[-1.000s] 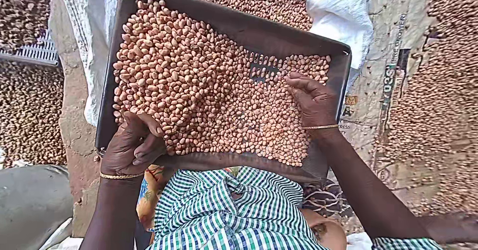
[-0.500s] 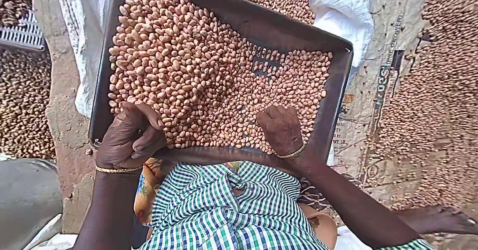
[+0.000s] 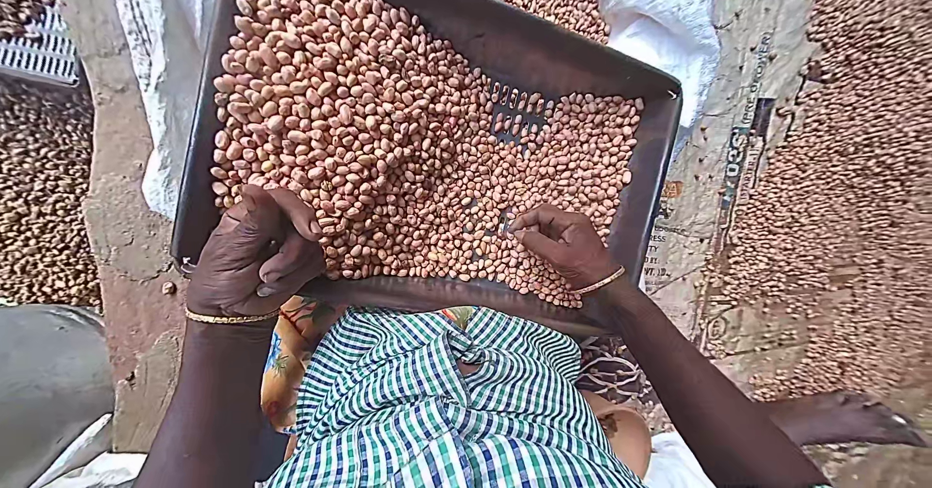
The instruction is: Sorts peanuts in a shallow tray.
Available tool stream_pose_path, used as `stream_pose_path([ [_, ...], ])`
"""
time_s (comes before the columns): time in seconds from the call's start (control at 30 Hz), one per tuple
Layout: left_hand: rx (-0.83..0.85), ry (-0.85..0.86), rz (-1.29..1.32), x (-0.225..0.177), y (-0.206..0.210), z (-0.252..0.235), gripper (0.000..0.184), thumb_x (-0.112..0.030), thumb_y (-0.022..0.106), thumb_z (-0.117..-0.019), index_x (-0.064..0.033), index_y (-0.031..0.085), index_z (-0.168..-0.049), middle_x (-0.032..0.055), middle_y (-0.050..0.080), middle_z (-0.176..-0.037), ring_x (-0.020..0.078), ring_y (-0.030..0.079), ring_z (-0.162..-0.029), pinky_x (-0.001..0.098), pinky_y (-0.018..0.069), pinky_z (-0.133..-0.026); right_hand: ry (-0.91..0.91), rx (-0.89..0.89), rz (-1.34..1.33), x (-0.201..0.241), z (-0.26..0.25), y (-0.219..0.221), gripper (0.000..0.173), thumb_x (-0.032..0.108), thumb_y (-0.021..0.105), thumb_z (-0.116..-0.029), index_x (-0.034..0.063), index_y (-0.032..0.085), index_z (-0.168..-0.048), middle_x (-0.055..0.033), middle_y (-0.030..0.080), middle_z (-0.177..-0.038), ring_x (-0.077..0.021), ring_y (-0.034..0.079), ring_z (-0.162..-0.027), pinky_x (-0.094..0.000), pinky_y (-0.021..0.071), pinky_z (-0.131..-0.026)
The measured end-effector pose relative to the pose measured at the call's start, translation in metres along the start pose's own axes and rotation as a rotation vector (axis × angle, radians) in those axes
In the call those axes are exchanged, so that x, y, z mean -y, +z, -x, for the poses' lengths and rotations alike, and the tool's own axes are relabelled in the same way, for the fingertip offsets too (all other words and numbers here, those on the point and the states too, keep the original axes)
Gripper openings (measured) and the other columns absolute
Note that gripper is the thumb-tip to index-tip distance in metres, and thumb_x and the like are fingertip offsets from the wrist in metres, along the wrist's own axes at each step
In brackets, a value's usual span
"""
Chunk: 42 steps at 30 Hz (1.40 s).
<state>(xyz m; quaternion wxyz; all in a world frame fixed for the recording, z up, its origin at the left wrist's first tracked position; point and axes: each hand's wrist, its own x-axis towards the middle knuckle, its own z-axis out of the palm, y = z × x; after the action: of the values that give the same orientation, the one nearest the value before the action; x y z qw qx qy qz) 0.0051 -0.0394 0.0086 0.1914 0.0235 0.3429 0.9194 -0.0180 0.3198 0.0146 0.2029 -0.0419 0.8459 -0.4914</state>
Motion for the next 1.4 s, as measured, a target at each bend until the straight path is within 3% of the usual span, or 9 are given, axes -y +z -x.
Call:
stream_pose_path([
  [0.2, 0.000, 0.003, -0.019, 0.000, -0.002, 0.001, 0.039, -0.038, 0.045, -0.1079, -0.0134, 0.072, -0.095, -0.0110, 0.052, -0.052, -0.0022, 0.051, -0.043, 0.0124, 0.0439, -0.043, -0.214, -0.005, 0.796, 0.014, 0.012, 0.041, 0.012, 0.002, 0.068, -0.0915, -0.0096, 0.072, -0.095, -0.0257, 0.064, -0.085, -0.0401, 0.069, -0.070, -0.0497, 0.0561, -0.058],
  [0.33, 0.004, 0.008, 0.000, 0.001, -0.001, 0.000, 0.039, -0.037, 0.045, -0.1079, -0.0126, 0.072, -0.095, -0.0108, 0.052, -0.052, -0.0021, 0.049, -0.042, 0.0126, 0.0430, -0.042, -0.136, -0.109, 0.039, 0.000, 0.001, 0.014, 0.010, 0.003, 0.063, -0.0919, 0.0077, 0.069, -0.086, 0.0059, 0.051, -0.065, 0.0000, 0.042, -0.052, -0.0132, 0.0362, -0.049],
  [0.43, 0.015, 0.006, 0.015, 0.001, -0.002, 0.002, 0.038, -0.035, 0.045, -0.1083, -0.0116, 0.072, -0.097, -0.0102, 0.053, -0.053, -0.0022, 0.050, -0.042, 0.0126, 0.0434, -0.042, -0.009, -0.015, -0.508, -0.006, -0.006, 0.008, 0.027, 0.011, 0.040, -0.0954, 0.0215, 0.065, -0.097, 0.0133, 0.064, -0.084, 0.0039, 0.058, -0.068, -0.0133, 0.0498, -0.062],
  [0.73, 0.003, 0.009, 0.004, 0.001, 0.000, 0.000, 0.041, -0.036, 0.043, -0.1089, -0.0117, 0.072, -0.094, -0.0104, 0.051, -0.051, -0.0021, 0.048, -0.040, 0.0124, 0.0412, -0.041, -0.358, 0.077, 0.814, 0.026, -0.014, 0.047, 0.010, 0.001, 0.066, -0.0946, -0.0066, 0.070, -0.100, -0.0223, 0.062, -0.090, -0.0367, 0.067, -0.074, -0.0466, 0.0568, -0.061],
  [0.87, 0.017, 0.009, -0.003, 0.001, 0.000, -0.002, 0.040, -0.037, 0.044, -0.1083, -0.0128, 0.073, -0.095, -0.0113, 0.052, -0.051, -0.0028, 0.049, -0.041, 0.0123, 0.0424, -0.042, -0.194, -0.017, -0.043, 0.010, -0.036, 0.024, 0.015, -0.001, 0.059, -0.0902, 0.0067, 0.068, -0.080, 0.0067, 0.054, -0.065, 0.0018, 0.045, -0.053, -0.0141, 0.0389, -0.052],
  [0.97, 0.022, 0.006, 0.000, 0.001, -0.002, 0.001, 0.039, -0.038, 0.046, -0.1076, -0.0130, 0.073, -0.095, -0.0114, 0.052, -0.051, -0.0032, 0.050, -0.042, 0.0117, 0.0422, -0.043, -0.096, -0.109, -0.670, -0.001, -0.041, 0.006, 0.033, 0.014, 0.035, -0.0981, 0.0245, 0.064, -0.089, 0.0155, 0.062, -0.077, 0.0044, 0.054, -0.064, -0.0137, 0.0442, -0.058],
  [1.1, 0.026, 0.004, 0.008, 0.001, -0.002, -0.002, 0.039, -0.038, 0.046, -0.1075, -0.0129, 0.074, -0.095, -0.0112, 0.053, -0.051, -0.0032, 0.050, -0.042, 0.0122, 0.0419, -0.043, -0.023, -0.282, -0.158, 0.018, -0.055, 0.013, 0.009, 0.000, 0.058, -0.0971, 0.0028, 0.066, -0.100, 0.0076, 0.058, -0.078, 0.0064, 0.048, -0.061, -0.0100, 0.0413, -0.058],
  [1.27, 0.040, 0.025, 0.017, 0.002, 0.000, -0.001, 0.037, -0.038, 0.050, -0.1058, -0.0134, 0.075, -0.096, -0.0121, 0.055, -0.052, -0.0049, 0.050, -0.043, 0.0104, 0.0413, -0.043, -0.187, -0.234, 0.474, 0.022, -0.080, 0.025, 0.024, 0.008, 0.068, -0.0947, -0.0047, 0.074, -0.113, -0.0239, 0.068, -0.097, -0.0265, 0.059, -0.079, -0.0391, 0.0476, -0.078],
  [1.4, 0.061, 0.014, 0.059, 0.003, -0.002, -0.002, 0.037, -0.039, 0.052, -0.1052, -0.0124, 0.075, -0.093, -0.0118, 0.055, -0.054, -0.0052, 0.050, -0.045, 0.0097, 0.0412, -0.044, -0.165, -0.358, -0.214, 0.011, -0.086, 0.015, 0.010, 0.001, 0.062, -0.0965, 0.0047, 0.069, -0.091, 0.0080, 0.059, -0.071, 0.0050, 0.046, -0.057, -0.0111, 0.0409, -0.057],
])
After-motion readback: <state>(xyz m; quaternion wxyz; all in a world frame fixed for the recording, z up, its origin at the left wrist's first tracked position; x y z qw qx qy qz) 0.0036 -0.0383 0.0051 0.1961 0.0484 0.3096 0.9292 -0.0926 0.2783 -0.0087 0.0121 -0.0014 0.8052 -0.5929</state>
